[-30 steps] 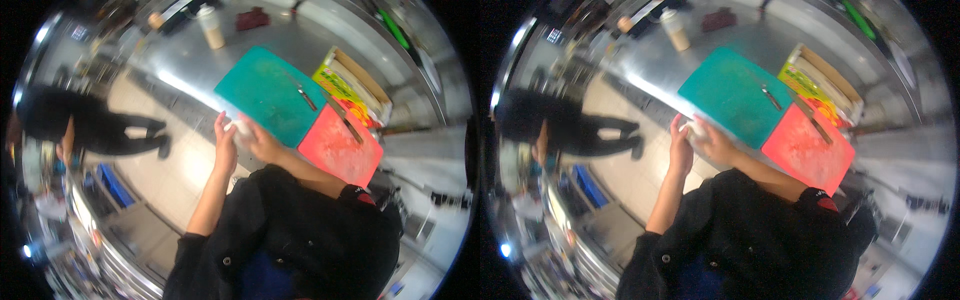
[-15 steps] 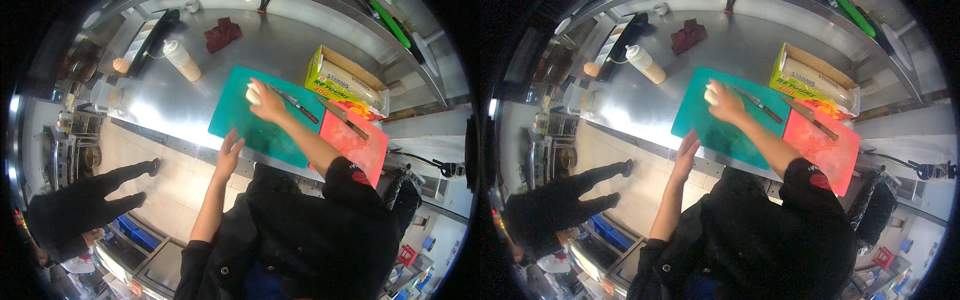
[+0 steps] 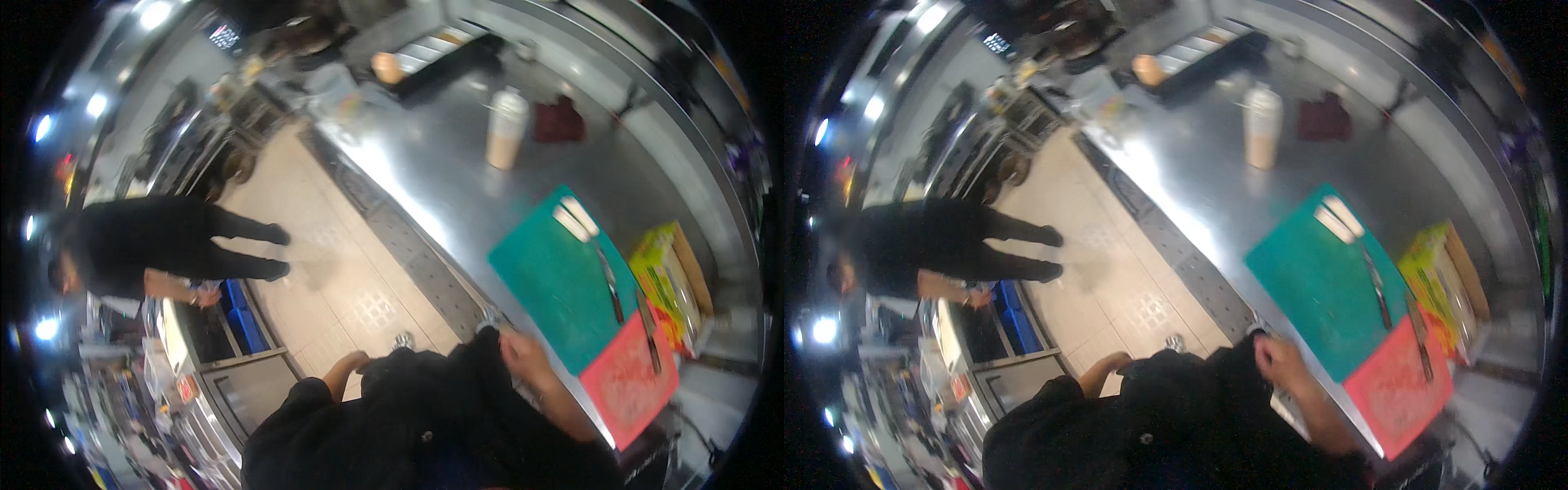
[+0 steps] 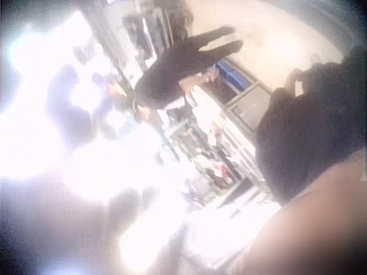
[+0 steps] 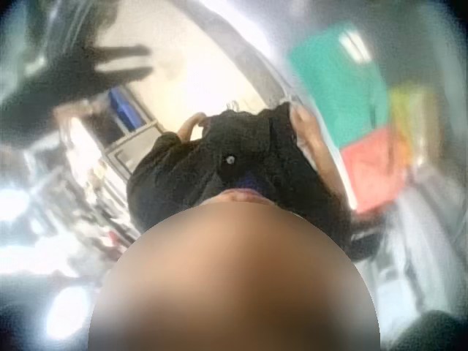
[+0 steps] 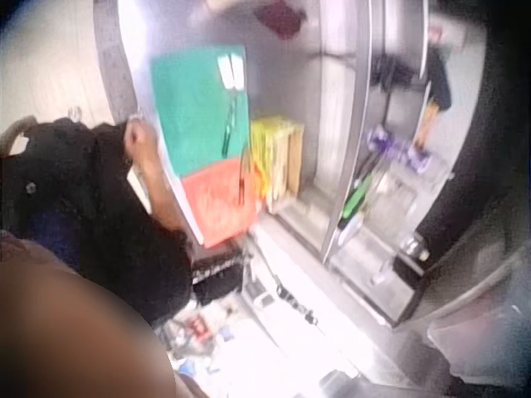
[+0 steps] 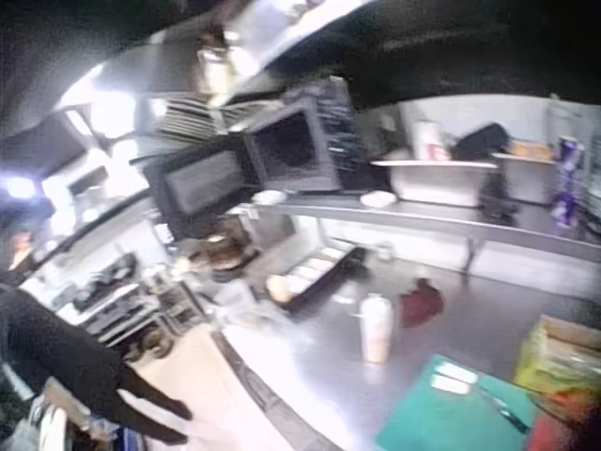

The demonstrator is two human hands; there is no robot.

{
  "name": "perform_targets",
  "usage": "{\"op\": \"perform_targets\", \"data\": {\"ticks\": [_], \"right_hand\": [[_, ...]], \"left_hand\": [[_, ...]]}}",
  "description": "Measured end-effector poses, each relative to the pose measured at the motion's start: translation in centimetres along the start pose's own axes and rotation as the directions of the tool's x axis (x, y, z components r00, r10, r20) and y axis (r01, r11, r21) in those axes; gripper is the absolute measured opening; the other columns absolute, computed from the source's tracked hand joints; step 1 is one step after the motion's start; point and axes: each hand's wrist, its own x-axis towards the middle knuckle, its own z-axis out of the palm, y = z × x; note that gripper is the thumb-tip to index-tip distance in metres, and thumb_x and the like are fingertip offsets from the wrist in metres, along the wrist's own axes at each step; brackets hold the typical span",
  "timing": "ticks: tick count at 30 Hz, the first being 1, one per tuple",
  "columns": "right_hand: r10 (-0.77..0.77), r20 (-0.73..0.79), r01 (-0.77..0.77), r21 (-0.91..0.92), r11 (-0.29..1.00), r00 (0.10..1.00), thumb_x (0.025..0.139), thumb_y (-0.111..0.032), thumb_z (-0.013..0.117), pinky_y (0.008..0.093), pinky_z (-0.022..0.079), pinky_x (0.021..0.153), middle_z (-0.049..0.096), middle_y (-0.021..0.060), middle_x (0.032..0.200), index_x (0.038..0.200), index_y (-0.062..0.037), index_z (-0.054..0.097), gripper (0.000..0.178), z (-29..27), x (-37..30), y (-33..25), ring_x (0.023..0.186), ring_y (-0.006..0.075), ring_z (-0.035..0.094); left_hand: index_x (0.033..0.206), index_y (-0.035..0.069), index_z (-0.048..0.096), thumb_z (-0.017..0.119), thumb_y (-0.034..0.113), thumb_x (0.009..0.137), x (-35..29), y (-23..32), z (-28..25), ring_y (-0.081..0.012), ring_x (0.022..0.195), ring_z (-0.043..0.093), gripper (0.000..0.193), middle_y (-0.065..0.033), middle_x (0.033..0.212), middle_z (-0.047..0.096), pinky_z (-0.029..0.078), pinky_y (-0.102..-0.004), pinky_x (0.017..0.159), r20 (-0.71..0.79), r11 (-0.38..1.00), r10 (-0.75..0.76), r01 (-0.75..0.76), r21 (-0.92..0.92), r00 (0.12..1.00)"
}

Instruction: The person assembles a salad by placing cooked meat and shredded lettuce into a black bowl, then sprinkles a yellow crumbly topping. They wash a knife, unwrap and slice a white cylindrical food item, and unwrap a pink cylindrical food item on a cutting board.

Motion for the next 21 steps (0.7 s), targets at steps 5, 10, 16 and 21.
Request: {"op": "perform_targets", "data": {"ticks": [5,10,16,21], "right_hand": [[0.304,-0.045,-0.301,-0.348,0.888,0.952,0.086,-0.016,0.076,0.0471,0.047,0.111,0.038,0.0258,0.159,0.149,-0.0083,0.053,0.068,11.3,-4.4,2.8,0.139,0.0454,0.046],[0.566,-0.172,-0.561,-0.527,0.638,0.806,0.087,-0.018,0.074,0.0458,0.048,0.111,0.029,0.0245,0.166,0.15,-0.0022,0.051,0.07,14.5,-0.8,4.6,0.143,0.0442,0.044],[0.806,-0.192,-0.669,-0.679,0.303,0.559,0.094,-0.02,0.067,0.0372,0.05,0.11,0.031,0.0182,0.167,0.151,-0.0051,0.052,0.061,14.5,5.3,6.0,0.144,0.0289,0.049],[0.737,-0.276,-0.781,-0.333,0.528,0.617,0.098,-0.021,0.056,0.046,0.055,0.1,0.059,0.022,0.142,0.123,-0.0002,0.067,0.034,21.8,-2.7,1.7,0.119,0.0357,0.066]], "left_hand": [[0.137,0.007,0.065,0.053,0.056,0.103,-1.6,-7.3,3.7,-0.0348,0.12,0.065,0.06,-0.0157,0.133,0.069,0.054,-0.0542,0.098,0.066,0.523,0.101,0.003,-0.852,0.993],[0.137,0.007,0.064,0.054,0.054,0.103,-3.0,-13.6,6.8,-0.0327,0.114,0.067,0.059,-0.0153,0.128,0.07,0.054,-0.0506,0.092,0.141,0.49,0.214,0.019,-0.872,0.967],[0.136,0.007,0.064,0.056,0.052,0.103,-4.6,-18.7,8.8,-0.0302,0.107,0.068,0.057,-0.0148,0.123,0.071,0.054,-0.0464,0.084,0.114,0.552,0.147,0.014,-0.834,0.983],[0.136,0.007,0.063,0.057,0.051,0.103,-4.1,-20.6,6.6,-0.0281,0.101,0.069,0.055,-0.0144,0.118,0.072,0.054,-0.0428,0.078,-0.042,0.702,0.003,-0.032,-0.711,0.999]]}}
